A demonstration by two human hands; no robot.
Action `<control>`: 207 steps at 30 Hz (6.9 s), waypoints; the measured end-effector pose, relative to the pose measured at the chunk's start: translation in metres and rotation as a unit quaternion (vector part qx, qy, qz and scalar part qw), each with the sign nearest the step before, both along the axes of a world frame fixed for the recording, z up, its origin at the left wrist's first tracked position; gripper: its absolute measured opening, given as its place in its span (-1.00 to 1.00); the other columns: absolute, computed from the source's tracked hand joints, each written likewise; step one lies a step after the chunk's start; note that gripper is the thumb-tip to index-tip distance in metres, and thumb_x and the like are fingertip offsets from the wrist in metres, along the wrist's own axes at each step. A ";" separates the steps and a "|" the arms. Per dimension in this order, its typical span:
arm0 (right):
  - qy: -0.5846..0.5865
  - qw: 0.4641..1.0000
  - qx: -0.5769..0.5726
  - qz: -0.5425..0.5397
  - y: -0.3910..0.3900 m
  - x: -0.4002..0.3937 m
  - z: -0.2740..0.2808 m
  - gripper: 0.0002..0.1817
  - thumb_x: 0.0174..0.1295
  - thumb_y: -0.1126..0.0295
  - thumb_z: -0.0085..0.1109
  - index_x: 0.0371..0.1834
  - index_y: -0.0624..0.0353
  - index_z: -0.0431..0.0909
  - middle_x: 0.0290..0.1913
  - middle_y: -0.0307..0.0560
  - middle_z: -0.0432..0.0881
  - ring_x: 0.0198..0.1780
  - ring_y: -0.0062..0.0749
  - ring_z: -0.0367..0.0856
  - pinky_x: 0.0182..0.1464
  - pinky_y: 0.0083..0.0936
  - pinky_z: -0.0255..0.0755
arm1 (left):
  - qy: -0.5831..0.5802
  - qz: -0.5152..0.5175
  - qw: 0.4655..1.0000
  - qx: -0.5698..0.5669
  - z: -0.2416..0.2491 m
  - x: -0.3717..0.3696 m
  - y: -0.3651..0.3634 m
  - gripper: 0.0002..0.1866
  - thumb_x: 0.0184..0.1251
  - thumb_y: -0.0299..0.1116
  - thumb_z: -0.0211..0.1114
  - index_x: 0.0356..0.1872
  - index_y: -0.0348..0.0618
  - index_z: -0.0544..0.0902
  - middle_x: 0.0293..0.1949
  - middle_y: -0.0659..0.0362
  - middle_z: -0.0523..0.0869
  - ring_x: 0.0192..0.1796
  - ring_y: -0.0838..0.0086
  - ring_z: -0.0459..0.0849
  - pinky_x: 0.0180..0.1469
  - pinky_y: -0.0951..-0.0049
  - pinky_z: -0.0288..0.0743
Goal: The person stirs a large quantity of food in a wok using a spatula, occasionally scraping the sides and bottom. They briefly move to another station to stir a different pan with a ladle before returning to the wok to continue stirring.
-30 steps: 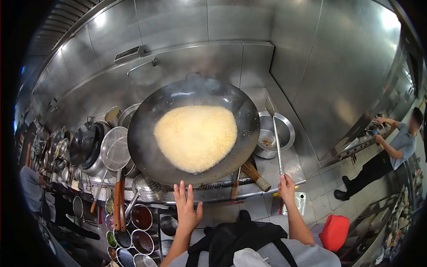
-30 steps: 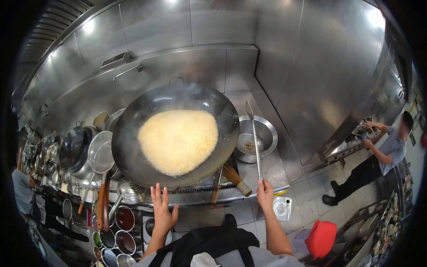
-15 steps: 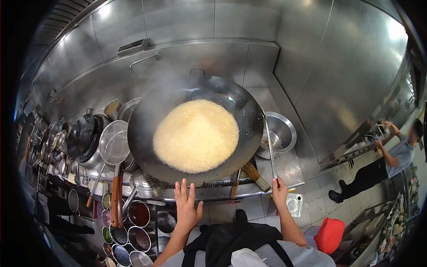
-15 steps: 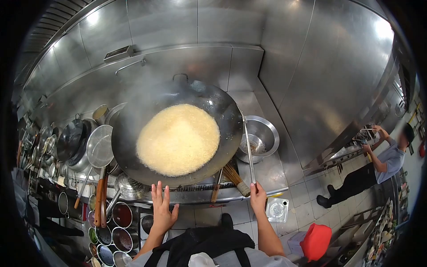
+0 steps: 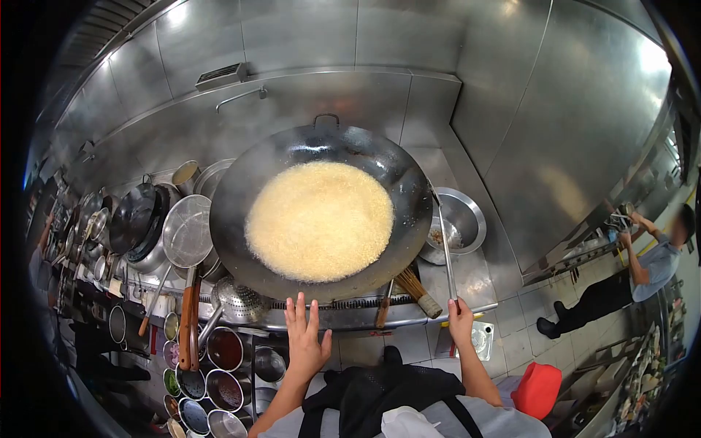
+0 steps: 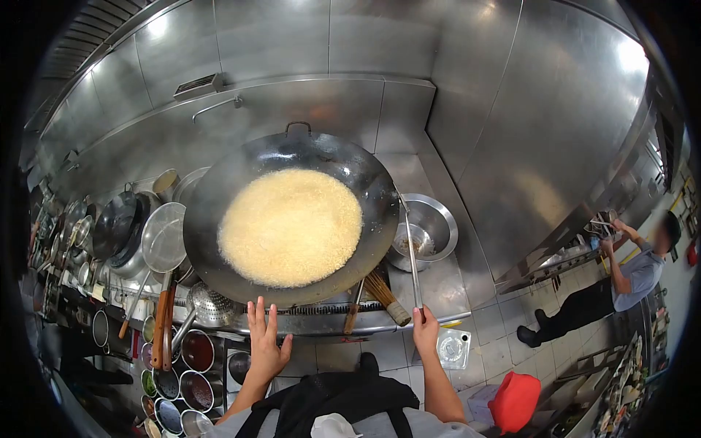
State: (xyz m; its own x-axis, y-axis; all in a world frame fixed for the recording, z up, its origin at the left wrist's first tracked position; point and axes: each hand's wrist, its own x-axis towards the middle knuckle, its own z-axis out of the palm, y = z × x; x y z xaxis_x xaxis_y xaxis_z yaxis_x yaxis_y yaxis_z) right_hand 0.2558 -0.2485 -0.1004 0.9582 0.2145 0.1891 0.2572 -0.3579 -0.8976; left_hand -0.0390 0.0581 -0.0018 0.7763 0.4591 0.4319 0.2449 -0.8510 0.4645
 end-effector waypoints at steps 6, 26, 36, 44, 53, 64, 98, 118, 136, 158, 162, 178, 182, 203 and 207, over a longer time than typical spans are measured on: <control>0.004 0.999 -0.043 0.000 -0.004 0.000 0.011 -0.64 0.68 0.18 0.26 -0.09 0.34 0.65 -0.50 -0.23 0.43 -0.40 -0.53 0.30 -0.33 -0.37 0.28 | -0.006 -0.004 1.000 -0.003 0.001 0.001 -0.001 0.02 0.27 -0.46 0.54 0.78 -0.19 0.26 0.83 -0.28 0.04 0.82 -0.48 -0.09 0.74 -0.51 -0.06; -0.037 0.987 -0.151 -0.040 -0.033 0.005 0.024 -0.61 0.62 0.14 0.28 -0.05 0.35 0.68 -0.41 0.24 0.66 -0.37 0.14 0.60 -0.22 -0.10 0.48 | 0.008 -0.016 1.000 0.005 0.000 -0.004 -0.002 0.02 0.28 -0.40 0.52 0.78 -0.23 0.24 0.84 -0.27 0.00 0.84 -0.46 -0.14 0.76 -0.47 -0.13; -0.117 0.990 -0.078 -0.005 -0.035 0.028 0.084 -0.64 0.57 0.27 0.38 0.26 0.26 0.77 -0.33 0.02 0.76 -0.33 -0.39 0.67 -0.12 -0.30 0.59 | 0.009 0.001 1.000 -0.009 0.007 -0.006 -0.002 -0.02 0.30 -0.41 0.53 0.76 -0.23 0.29 0.83 -0.26 0.06 0.84 -0.41 -0.11 0.76 -0.46 -0.13; -0.146 0.923 -0.302 0.188 -0.028 0.022 0.306 -0.57 0.21 0.45 0.57 0.19 0.13 0.87 -0.08 0.13 0.93 -0.07 -0.18 0.97 0.00 -0.37 0.74 | 0.011 0.014 1.000 -0.008 0.009 -0.007 -0.001 -0.05 0.35 -0.34 0.51 0.76 -0.15 0.31 0.82 -0.21 0.12 0.83 -0.36 -0.01 0.75 -0.47 -0.08; -0.307 0.797 -0.464 0.235 0.056 0.052 0.325 -0.70 0.20 0.30 0.54 0.01 -0.01 0.90 -0.26 0.05 0.89 -0.15 0.09 0.88 0.04 0.00 0.75 | 0.004 0.021 1.000 -0.006 0.013 -0.009 -0.004 -0.06 0.34 -0.38 0.52 0.76 -0.08 0.32 0.81 -0.14 0.16 0.82 -0.31 0.06 0.73 -0.48 0.02; -0.363 0.791 -0.414 0.264 0.223 0.166 0.142 -0.66 0.44 0.28 0.38 0.23 0.07 0.68 -0.13 0.28 0.85 -0.13 0.30 0.88 -0.05 0.17 0.76 | -0.009 0.073 0.997 -0.012 0.015 -0.002 -0.021 -0.06 0.37 -0.42 0.49 0.78 -0.03 0.31 0.84 -0.17 0.07 0.83 -0.31 0.03 0.74 -0.42 0.05; -0.219 0.808 -0.393 0.381 0.068 0.125 0.254 -0.57 0.27 0.42 0.52 0.23 0.05 0.80 -0.08 0.13 0.89 0.00 0.17 0.85 0.08 -0.03 0.70 | -0.066 0.132 0.989 -0.024 0.000 0.014 -0.035 -0.11 0.37 -0.50 0.46 0.75 -0.03 0.37 0.82 -0.23 0.09 0.82 -0.40 0.03 0.75 -0.36 0.05; -0.145 0.824 -0.305 0.455 0.262 0.024 0.180 -0.57 0.38 0.38 0.39 0.32 0.12 0.68 -0.06 0.26 0.87 0.02 0.28 0.85 0.11 0.01 0.69 | 0.123 0.041 0.990 0.059 0.032 -0.021 -0.015 -0.01 0.42 -0.31 0.51 0.81 -0.15 0.21 0.86 -0.04 0.05 0.87 -0.16 -0.01 0.74 -0.45 0.02; -0.155 0.884 -0.283 0.337 0.263 0.034 0.148 -0.65 0.38 0.35 0.46 0.20 0.16 0.76 0.02 0.19 0.89 0.08 0.20 0.86 0.18 -0.03 0.72 | 0.065 -0.051 0.996 0.019 0.013 -0.032 0.010 0.00 0.39 -0.34 0.51 0.82 -0.03 0.22 0.87 0.03 0.07 0.87 -0.13 -0.01 0.72 -0.49 0.05; -0.059 0.897 -0.349 0.265 0.085 -0.054 0.312 -0.64 0.28 0.43 0.60 0.12 0.28 0.85 0.00 0.05 0.94 0.07 -0.22 0.96 0.14 -0.40 0.75 | 0.023 -0.161 0.986 0.019 0.006 -0.044 0.045 -0.24 0.30 -0.36 0.57 0.58 0.02 0.60 0.84 -0.06 0.13 0.84 -0.22 0.05 0.67 -0.55 0.10; -0.194 0.862 -0.423 0.204 0.103 -0.018 0.291 -0.66 0.24 0.35 0.60 0.09 0.10 0.87 -0.04 0.00 0.94 0.02 -0.08 0.93 0.15 -0.18 0.77 | 0.015 -0.158 0.987 0.031 0.005 -0.048 0.045 -0.24 0.30 -0.38 0.57 0.58 -0.02 0.60 0.85 -0.04 0.10 0.84 -0.21 0.05 0.68 -0.52 0.13; -0.329 0.848 -0.387 0.149 0.305 0.087 0.132 -0.63 0.39 0.28 0.47 0.25 -0.05 0.75 -0.09 0.18 0.88 -0.04 0.27 0.86 0.05 0.14 0.72 | 0.052 -0.118 0.989 0.068 0.013 -0.049 0.036 0.00 0.34 -0.35 0.55 0.79 -0.03 0.26 0.84 -0.01 0.12 0.84 -0.15 0.07 0.67 -0.43 0.21; -0.318 0.864 -0.359 0.153 0.325 0.086 0.144 -0.66 0.41 0.31 0.43 0.24 -0.03 0.78 -0.06 0.20 0.88 -0.01 0.28 0.86 0.10 0.14 0.71 | 0.041 -0.088 0.992 0.080 0.007 -0.044 0.032 -0.01 0.33 -0.35 0.55 0.79 -0.02 0.27 0.83 0.04 0.17 0.84 -0.11 0.10 0.68 -0.42 0.20; -0.146 0.878 -0.307 0.337 0.058 0.141 0.246 -0.57 0.21 0.46 0.56 0.18 0.21 0.83 -0.02 0.17 0.91 0.07 0.07 0.91 0.16 -0.19 0.73 | -0.071 0.102 0.992 0.023 -0.011 0.010 -0.024 -0.19 0.34 -0.47 0.44 0.67 -0.13 0.46 0.76 -0.15 0.26 0.78 -0.28 0.17 0.74 -0.32 0.11; -0.124 0.853 -0.320 0.392 0.025 0.135 0.280 -0.55 0.21 0.51 0.58 0.21 0.22 0.82 0.01 0.17 0.91 0.05 0.01 0.93 0.13 -0.26 0.74 | -0.121 0.157 0.980 0.022 -0.008 0.020 -0.037 -0.17 0.28 -0.55 0.46 0.65 -0.13 0.50 0.76 -0.28 0.21 0.77 -0.34 0.18 0.74 -0.27 0.15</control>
